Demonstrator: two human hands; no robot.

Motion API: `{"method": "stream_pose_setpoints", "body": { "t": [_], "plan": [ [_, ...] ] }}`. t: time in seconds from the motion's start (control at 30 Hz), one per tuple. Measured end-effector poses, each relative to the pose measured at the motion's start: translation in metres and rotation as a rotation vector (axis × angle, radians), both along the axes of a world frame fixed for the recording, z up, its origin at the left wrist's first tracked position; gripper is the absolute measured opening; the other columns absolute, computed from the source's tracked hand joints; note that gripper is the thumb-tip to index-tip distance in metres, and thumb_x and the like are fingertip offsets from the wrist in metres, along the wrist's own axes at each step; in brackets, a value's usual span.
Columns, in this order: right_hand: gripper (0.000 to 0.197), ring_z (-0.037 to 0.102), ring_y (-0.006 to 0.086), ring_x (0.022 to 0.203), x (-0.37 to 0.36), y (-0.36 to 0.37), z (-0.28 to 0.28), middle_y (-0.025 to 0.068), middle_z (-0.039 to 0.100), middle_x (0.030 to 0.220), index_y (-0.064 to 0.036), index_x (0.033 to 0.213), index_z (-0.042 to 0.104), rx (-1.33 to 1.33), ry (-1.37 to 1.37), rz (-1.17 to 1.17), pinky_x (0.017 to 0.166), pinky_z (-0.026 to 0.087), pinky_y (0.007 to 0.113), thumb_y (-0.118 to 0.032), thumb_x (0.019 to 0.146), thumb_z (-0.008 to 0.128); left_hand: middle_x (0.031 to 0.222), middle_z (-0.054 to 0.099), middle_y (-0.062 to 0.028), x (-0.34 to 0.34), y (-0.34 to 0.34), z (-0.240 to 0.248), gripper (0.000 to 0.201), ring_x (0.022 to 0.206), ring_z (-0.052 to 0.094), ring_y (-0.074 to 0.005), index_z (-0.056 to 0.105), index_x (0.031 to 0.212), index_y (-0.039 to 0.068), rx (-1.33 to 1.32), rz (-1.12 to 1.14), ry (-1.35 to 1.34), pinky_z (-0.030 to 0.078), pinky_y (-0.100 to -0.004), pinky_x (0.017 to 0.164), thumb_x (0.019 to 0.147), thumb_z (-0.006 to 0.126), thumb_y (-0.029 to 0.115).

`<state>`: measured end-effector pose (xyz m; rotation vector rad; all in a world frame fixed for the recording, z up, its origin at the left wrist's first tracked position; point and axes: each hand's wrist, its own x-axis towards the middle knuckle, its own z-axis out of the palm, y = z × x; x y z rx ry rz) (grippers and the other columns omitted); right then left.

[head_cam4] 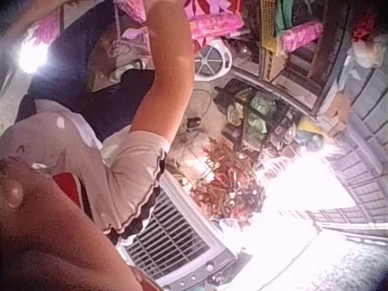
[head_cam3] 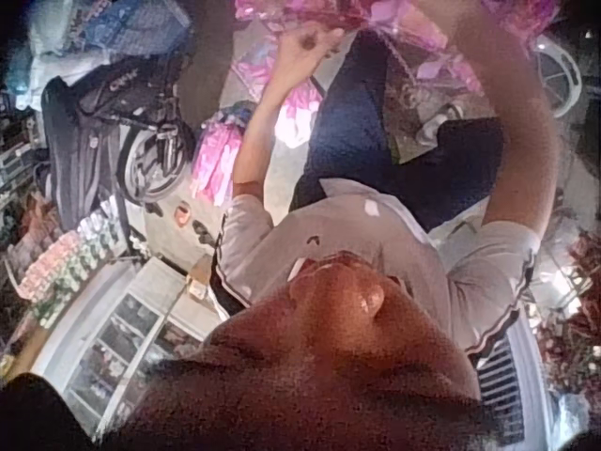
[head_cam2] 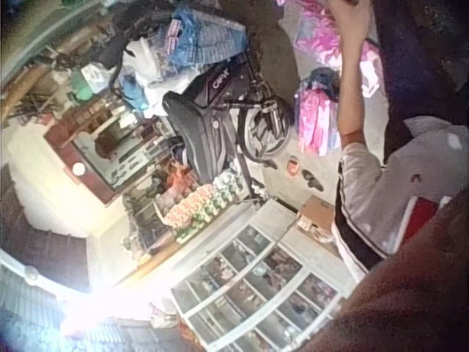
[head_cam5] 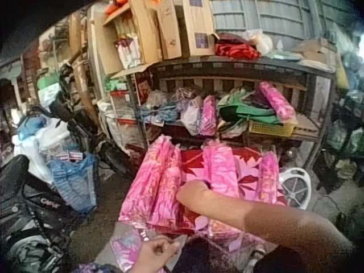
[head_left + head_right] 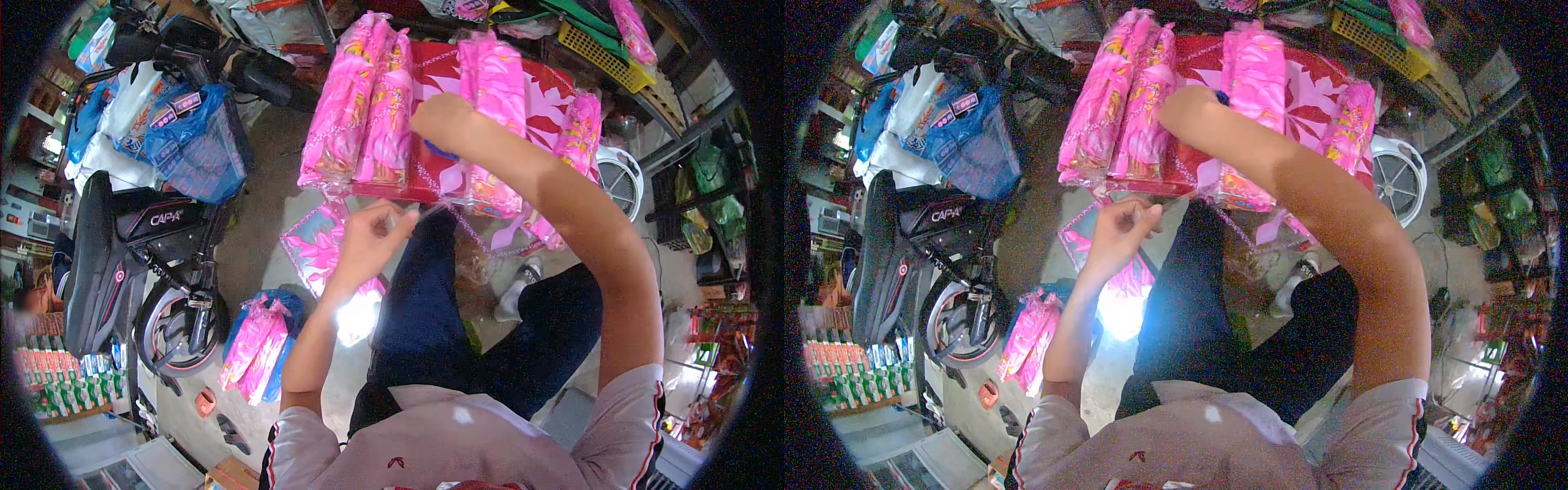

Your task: Bundling pink retail packages together using adhesive tape and a manual dispenser.

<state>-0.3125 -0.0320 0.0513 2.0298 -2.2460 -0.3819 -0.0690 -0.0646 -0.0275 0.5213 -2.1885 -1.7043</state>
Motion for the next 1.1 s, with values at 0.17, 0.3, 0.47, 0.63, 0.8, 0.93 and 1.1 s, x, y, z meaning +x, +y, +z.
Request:
{"method": "stream_pose_setpoints", "body": {
  "t": [0.17, 0.3, 0.47, 0.63, 0.8, 0.93, 1.1],
  "plan": [
    [0.019, 0.073, 0.0344, 0.089, -0.013, 0.011, -0.004, 0.0127, 0.071, 0.098, -0.0087, 0.100, 0.073, -0.060, 0.012, 0.128, 0.074, 0.060, 0.046, -0.011, 0.082, 0.066, 0.084, 0.066, -0.0073, -0.006, 0.002, -0.003, 0.037, 0.075, 0.063, -0.0117, 0.059, 0.071, 0.000, -0.024, -0.033, 0.009, 0.051, -0.0265, 0.066, 0.101, 0.065, 0.022],
    [0.025, 0.072, 0.0342, 0.089, 0.015, 0.017, 0.006, 0.0114, 0.068, 0.099, -0.0097, 0.105, 0.070, -0.034, -0.031, 0.250, 0.074, 0.059, 0.046, -0.010, 0.081, 0.068, 0.084, 0.066, -0.0077, -0.001, 0.001, -0.006, 0.037, 0.075, 0.064, -0.0128, 0.058, 0.070, 0.000, 0.024, -0.014, 0.031, 0.052, -0.0268, 0.065, 0.100, 0.065, 0.020],
    [0.025, 0.073, 0.0332, 0.084, 0.026, 0.017, -0.008, 0.0104, 0.068, 0.096, -0.0097, 0.100, 0.070, 0.037, -0.071, 0.238, 0.072, 0.060, 0.045, -0.008, 0.075, 0.072, 0.079, 0.064, -0.0053, 0.003, 0.005, -0.005, 0.028, 0.072, 0.058, -0.0075, 0.068, 0.081, -0.003, 0.073, 0.015, 0.048, 0.043, -0.0257, 0.061, 0.096, 0.071, 0.021],
    [0.022, 0.073, 0.0330, 0.084, 0.007, 0.030, -0.024, 0.0097, 0.069, 0.094, -0.0098, 0.096, 0.071, 0.026, -0.056, 0.212, 0.071, 0.059, 0.046, -0.007, 0.074, 0.071, 0.082, 0.064, -0.0057, 0.001, 0.009, -0.005, 0.029, 0.074, 0.059, -0.0083, 0.067, 0.081, -0.004, 0.111, -0.001, 0.044, 0.046, -0.0257, 0.064, 0.096, 0.071, 0.021],
    [0.037, 0.069, 0.0326, 0.104, 0.004, 0.046, -0.016, 0.0129, 0.067, 0.111, -0.0078, 0.113, 0.068, -0.028, -0.178, 0.129, 0.086, 0.056, 0.044, -0.011, 0.076, 0.073, 0.095, 0.068, -0.0096, -0.003, 0.007, -0.009, 0.034, 0.075, 0.067, -0.0137, 0.062, 0.074, -0.002, 0.053, -0.028, 0.037, 0.053, -0.0274, 0.065, 0.100, 0.066, 0.020],
    [0.044, 0.061, 0.0358, 0.119, 0.004, 0.092, 0.005, 0.0206, 0.064, 0.125, -0.0053, 0.129, 0.063, -0.464, -0.369, 0.026, 0.103, 0.048, 0.047, -0.013, 0.086, 0.068, 0.095, 0.067, -0.0093, 0.002, 0.002, 0.005, 0.035, 0.076, 0.067, -0.0138, 0.061, 0.073, -0.001, 0.093, 0.009, 0.055, 0.053, -0.0276, 0.066, 0.100, 0.065, 0.020],
    [0.061, 0.054, 0.0386, 0.128, -0.019, 0.195, -0.004, 0.0242, 0.056, 0.136, -0.0027, 0.142, 0.051, -0.664, -0.431, -0.225, 0.112, 0.040, 0.042, -0.005, 0.083, 0.062, 0.095, 0.066, -0.0096, -0.001, -0.003, 0.010, 0.036, 0.077, 0.067, -0.0142, 0.059, 0.071, 0.000, 0.016, -0.034, 0.058, 0.052, -0.0276, 0.067, 0.100, 0.065, 0.020]
  ]
}}
